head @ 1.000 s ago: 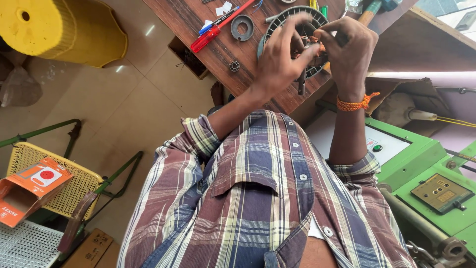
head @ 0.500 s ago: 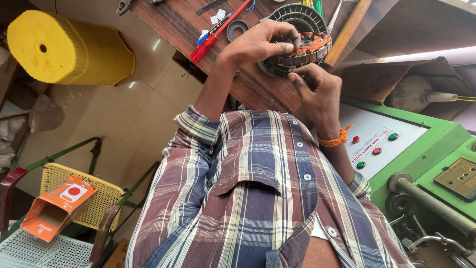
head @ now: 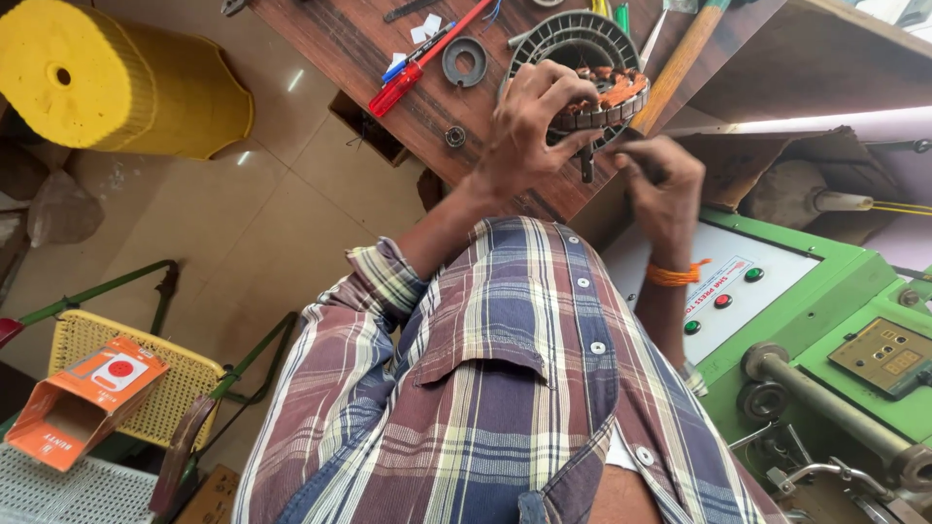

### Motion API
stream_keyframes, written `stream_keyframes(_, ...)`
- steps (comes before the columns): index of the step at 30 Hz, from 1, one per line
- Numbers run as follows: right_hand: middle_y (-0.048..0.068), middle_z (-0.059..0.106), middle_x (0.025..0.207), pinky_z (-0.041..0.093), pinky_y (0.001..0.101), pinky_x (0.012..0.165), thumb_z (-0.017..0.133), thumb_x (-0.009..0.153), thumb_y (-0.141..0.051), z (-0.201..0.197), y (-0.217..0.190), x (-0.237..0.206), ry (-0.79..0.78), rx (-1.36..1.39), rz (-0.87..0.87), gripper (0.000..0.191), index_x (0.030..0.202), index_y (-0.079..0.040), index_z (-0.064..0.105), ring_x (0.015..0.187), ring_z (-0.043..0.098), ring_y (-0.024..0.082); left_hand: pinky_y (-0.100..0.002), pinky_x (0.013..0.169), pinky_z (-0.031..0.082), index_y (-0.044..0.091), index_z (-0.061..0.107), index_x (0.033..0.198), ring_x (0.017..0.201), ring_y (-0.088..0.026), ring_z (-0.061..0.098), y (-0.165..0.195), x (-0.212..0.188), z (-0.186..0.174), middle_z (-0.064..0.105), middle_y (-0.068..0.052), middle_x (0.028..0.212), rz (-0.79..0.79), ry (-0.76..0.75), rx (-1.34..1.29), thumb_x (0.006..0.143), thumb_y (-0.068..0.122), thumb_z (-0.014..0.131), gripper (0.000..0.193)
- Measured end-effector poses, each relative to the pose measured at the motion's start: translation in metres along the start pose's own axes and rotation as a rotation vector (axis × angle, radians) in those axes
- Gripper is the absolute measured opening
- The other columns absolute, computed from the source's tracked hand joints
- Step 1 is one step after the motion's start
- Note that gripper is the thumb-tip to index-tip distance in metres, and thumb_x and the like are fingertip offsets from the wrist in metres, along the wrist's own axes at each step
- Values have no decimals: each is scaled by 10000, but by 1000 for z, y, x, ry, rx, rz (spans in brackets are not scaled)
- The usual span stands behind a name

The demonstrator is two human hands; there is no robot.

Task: The person sits at a workbench repairing a mixer grinder motor. They hold the armature with orange copper windings, fit it into the motor housing, and use a screwdriver-like tool to tighten and adjust components while positioning small parts by hand.

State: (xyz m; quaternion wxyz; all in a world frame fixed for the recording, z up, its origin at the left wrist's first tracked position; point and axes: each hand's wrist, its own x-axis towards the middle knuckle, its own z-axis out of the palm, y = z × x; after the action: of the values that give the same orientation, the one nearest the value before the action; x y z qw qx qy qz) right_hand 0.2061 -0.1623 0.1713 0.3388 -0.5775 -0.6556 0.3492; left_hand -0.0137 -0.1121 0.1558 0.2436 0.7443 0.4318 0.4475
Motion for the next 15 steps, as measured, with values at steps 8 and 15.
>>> stream_keyframes(8, 88, 633, 870, 456, 307, 696, 796, 1023, 25, -25, -31, 39, -1, -128, -229, 95, 1022, 10, 702, 768, 616, 177, -402, 924, 464, 144, 650, 1181, 1059, -203, 576, -16, -17, 17, 596, 13, 1156, 83, 120, 119, 916, 302, 846, 365)
stream_keyframes(15, 106, 638, 881, 476, 318, 709, 782, 986, 47, -5, -43, 86, -77, -158, -365, 68, 1023, 10, 739, 777, 645, 194, -399, 935, 485, 119, 668, 1160, 1063, -212, 596, -8, -9, 7, 597, -17, 1133, 123, 131, 102, 936, 346, 812, 350)
